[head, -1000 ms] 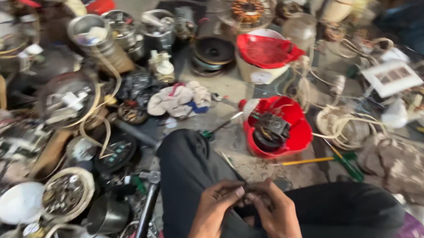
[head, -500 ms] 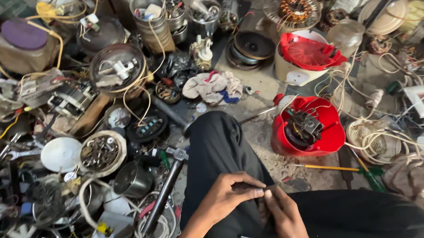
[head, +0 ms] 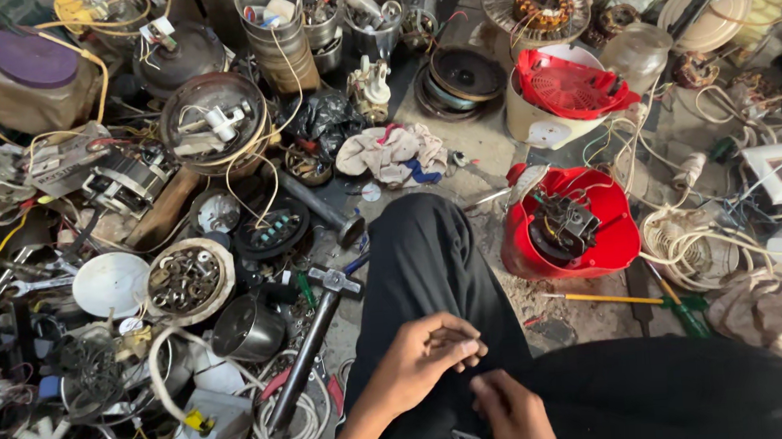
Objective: The person repairs an electrical appliance by disassembling components, manipulating wires, and using a screwdriver to reassemble the red plastic housing while seated on the floor amidst various motor and fan parts.
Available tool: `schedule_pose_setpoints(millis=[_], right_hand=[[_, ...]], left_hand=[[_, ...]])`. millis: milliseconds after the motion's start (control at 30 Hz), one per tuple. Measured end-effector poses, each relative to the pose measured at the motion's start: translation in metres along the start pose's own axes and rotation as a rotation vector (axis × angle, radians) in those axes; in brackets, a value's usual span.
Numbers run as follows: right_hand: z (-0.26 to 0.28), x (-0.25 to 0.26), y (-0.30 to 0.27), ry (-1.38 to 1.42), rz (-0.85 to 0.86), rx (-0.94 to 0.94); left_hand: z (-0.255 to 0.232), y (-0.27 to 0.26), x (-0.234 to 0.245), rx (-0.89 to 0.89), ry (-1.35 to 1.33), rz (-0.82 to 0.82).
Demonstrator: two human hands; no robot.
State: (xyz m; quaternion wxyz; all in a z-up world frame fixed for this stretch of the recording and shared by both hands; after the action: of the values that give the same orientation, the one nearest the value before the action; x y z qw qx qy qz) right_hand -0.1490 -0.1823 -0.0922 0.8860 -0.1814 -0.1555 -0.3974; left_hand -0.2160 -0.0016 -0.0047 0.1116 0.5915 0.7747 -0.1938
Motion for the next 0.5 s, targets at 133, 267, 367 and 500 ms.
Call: schedule_pose_setpoints(millis=[133,267,367,500], right_hand=[[-0.009,-0.006,-0.001,-0.150,0.023,-0.019],[-0.007,-0.010,-0.003,-0.197,0.065,-0.036],[-0.012,-0.019,-0.001,-0.276,0.129,0.023],[-0.048,-0.031,-0.005,-0.415,0.226,-0.027]], left_hand=[[-0.011,-0.001,0.017,-0.015,0.003,-0.066],[-0.025,-0.004,0.028,-0.034,0.110,-0.102],[-0.029,-0.008,0.018,0.066,0.181,-0.050],[-0.038,-0.012,0.000,0.069,0.453,0.022]])
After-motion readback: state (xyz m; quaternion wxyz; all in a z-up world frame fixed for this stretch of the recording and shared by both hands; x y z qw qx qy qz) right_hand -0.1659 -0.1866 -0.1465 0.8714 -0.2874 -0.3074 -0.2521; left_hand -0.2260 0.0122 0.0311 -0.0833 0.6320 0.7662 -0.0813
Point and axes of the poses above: each hand's wrist, its own y-axis towards the middle knuckle, its own x-axis out of the back of the hand, z = x × y, the point moved 6 cm from there along y, towards the middle knuckle, and after that the axes turned 1 degree about y, right-handed, at the moved point
